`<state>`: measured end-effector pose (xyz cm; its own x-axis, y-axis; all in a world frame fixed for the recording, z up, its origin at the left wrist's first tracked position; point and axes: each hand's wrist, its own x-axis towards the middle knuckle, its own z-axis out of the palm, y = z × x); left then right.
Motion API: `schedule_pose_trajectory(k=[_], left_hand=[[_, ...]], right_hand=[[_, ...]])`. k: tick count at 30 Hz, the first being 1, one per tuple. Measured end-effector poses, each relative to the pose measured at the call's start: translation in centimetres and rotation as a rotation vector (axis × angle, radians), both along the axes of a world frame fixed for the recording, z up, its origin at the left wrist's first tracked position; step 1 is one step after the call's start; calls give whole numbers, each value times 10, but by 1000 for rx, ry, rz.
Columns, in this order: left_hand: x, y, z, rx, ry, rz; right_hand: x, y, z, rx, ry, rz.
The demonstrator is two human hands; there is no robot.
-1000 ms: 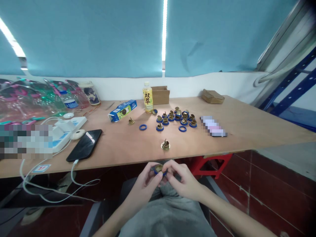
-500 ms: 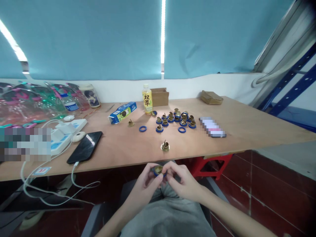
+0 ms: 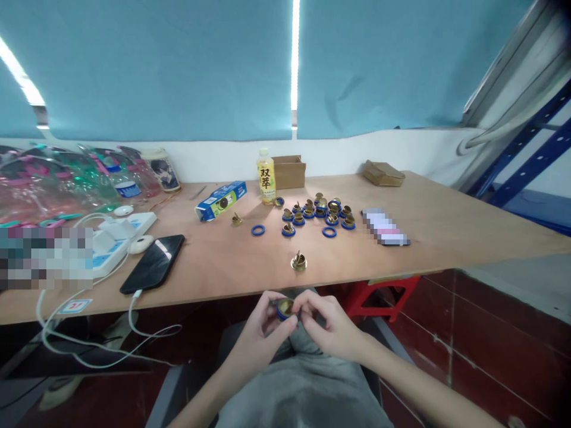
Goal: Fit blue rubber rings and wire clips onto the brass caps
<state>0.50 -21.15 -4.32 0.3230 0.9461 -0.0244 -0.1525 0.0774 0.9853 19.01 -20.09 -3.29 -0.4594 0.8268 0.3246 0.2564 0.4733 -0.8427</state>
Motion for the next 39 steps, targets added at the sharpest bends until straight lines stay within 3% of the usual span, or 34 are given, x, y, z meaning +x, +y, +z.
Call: schedule_pose_trajectory(k=[39], left_hand=[[0, 2, -3, -4, -63, -22]], right_hand=[[0, -1, -1, -23, 37, 24]])
